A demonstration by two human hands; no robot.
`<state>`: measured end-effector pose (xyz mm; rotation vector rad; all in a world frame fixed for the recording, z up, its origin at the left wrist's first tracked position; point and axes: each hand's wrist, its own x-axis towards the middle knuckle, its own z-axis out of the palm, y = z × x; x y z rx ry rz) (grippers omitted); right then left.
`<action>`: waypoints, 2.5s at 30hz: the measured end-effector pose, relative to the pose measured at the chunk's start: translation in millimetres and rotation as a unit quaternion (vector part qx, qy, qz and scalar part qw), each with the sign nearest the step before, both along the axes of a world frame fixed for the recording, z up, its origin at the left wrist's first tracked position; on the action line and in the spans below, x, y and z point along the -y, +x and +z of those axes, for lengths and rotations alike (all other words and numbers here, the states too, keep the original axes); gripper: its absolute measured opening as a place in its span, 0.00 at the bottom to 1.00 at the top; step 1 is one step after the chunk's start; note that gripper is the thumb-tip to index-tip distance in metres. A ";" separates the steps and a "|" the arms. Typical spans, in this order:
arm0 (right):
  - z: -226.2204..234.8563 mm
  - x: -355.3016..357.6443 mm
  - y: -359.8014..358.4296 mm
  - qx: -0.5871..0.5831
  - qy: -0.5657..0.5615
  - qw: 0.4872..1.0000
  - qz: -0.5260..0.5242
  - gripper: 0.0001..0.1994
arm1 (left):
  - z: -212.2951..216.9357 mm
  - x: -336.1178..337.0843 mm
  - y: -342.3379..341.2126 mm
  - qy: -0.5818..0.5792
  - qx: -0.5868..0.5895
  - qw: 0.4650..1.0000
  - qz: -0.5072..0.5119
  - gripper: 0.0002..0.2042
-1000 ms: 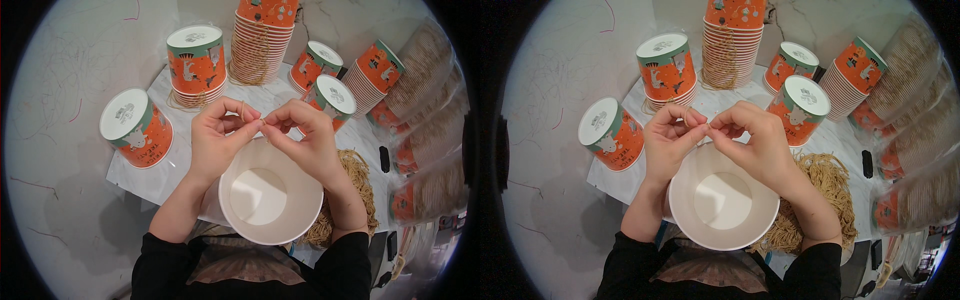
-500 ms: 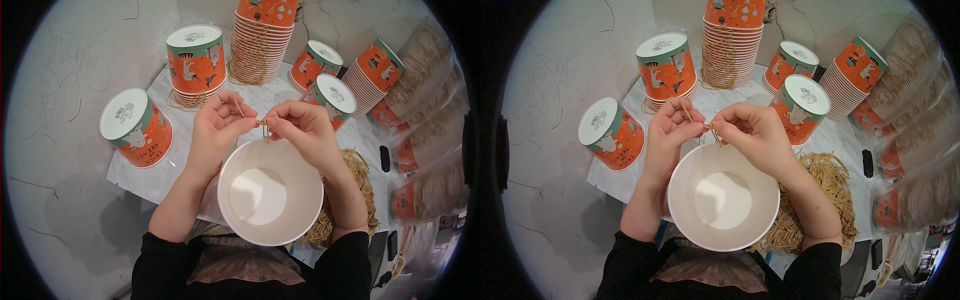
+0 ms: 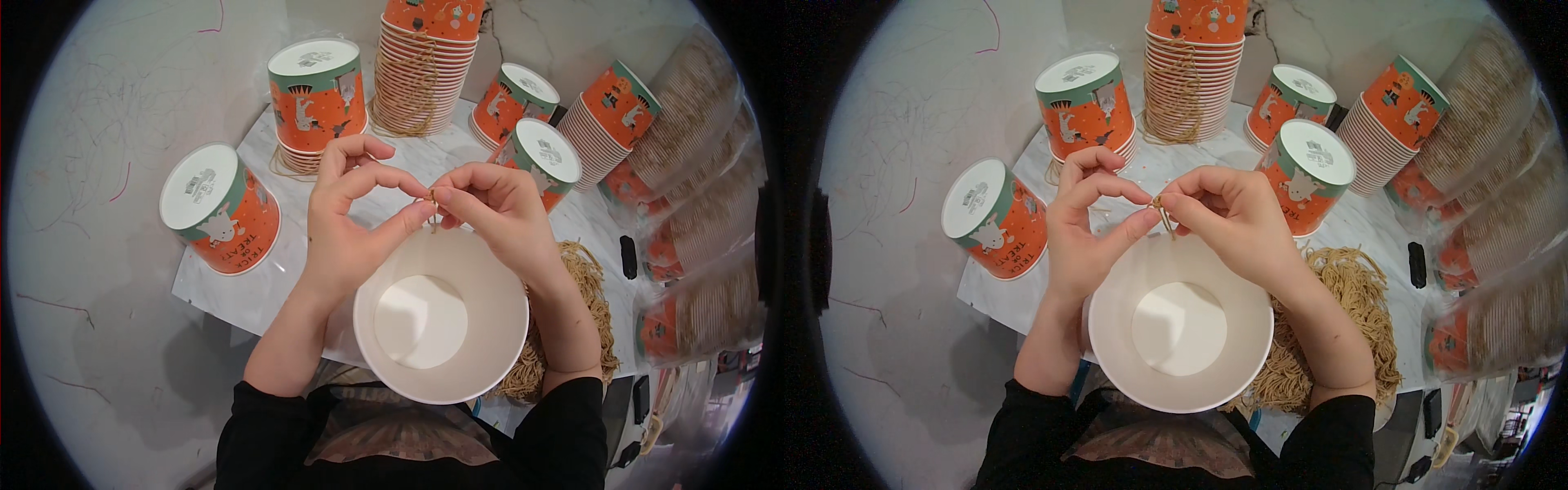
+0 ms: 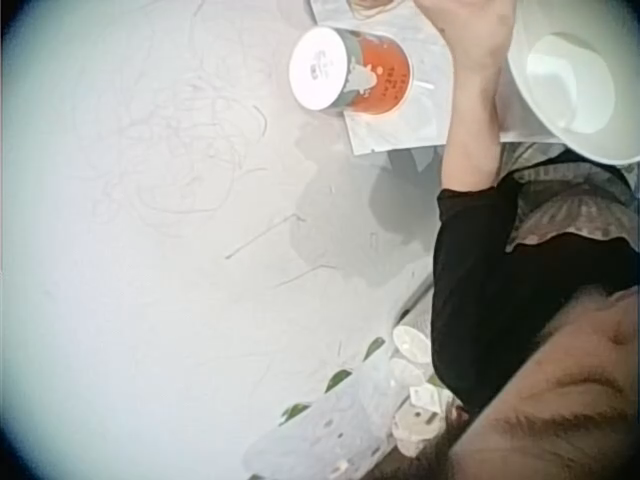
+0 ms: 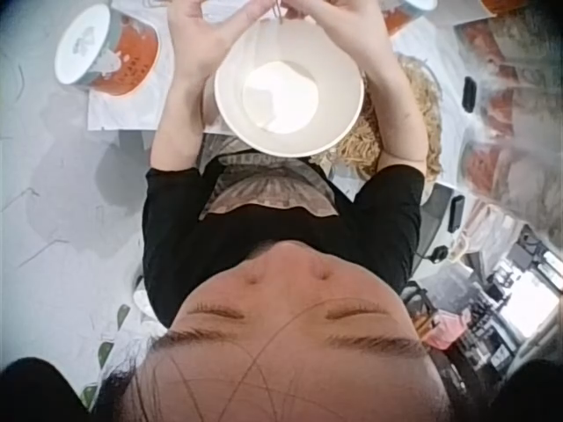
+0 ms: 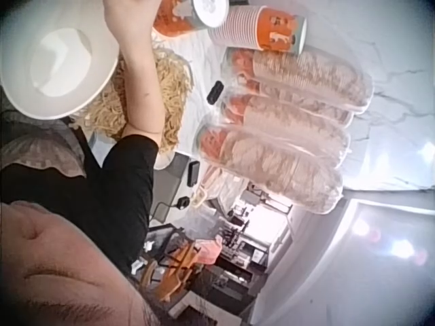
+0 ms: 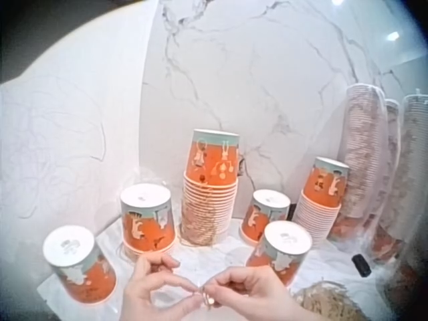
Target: Attaching string handles to festive paper cups at a production workbench.
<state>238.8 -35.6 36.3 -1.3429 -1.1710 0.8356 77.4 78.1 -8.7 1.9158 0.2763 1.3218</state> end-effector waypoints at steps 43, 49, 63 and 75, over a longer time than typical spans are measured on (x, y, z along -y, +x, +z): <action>-2.1 1.8 -5.1 0.125 0.042 0.991 -0.005 0.08 | -2.0 -5.2 0.7 -0.190 -0.005 0.970 -0.151 0.07; -1.6 1.9 -5.0 0.130 0.043 0.991 -0.005 0.08 | -0.5 -6.4 -1.6 -0.194 0.007 0.968 -0.158 0.06; -2.0 2.1 -4.2 0.140 0.041 0.989 -0.008 0.08 | -2.0 -8.4 -1.8 -0.174 -0.017 0.977 -0.118 0.05; -0.8 2.5 -6.1 0.143 0.049 0.988 -0.010 0.08 | -4.6 -8.6 -1.3 -0.123 -0.024 0.988 -0.088 0.05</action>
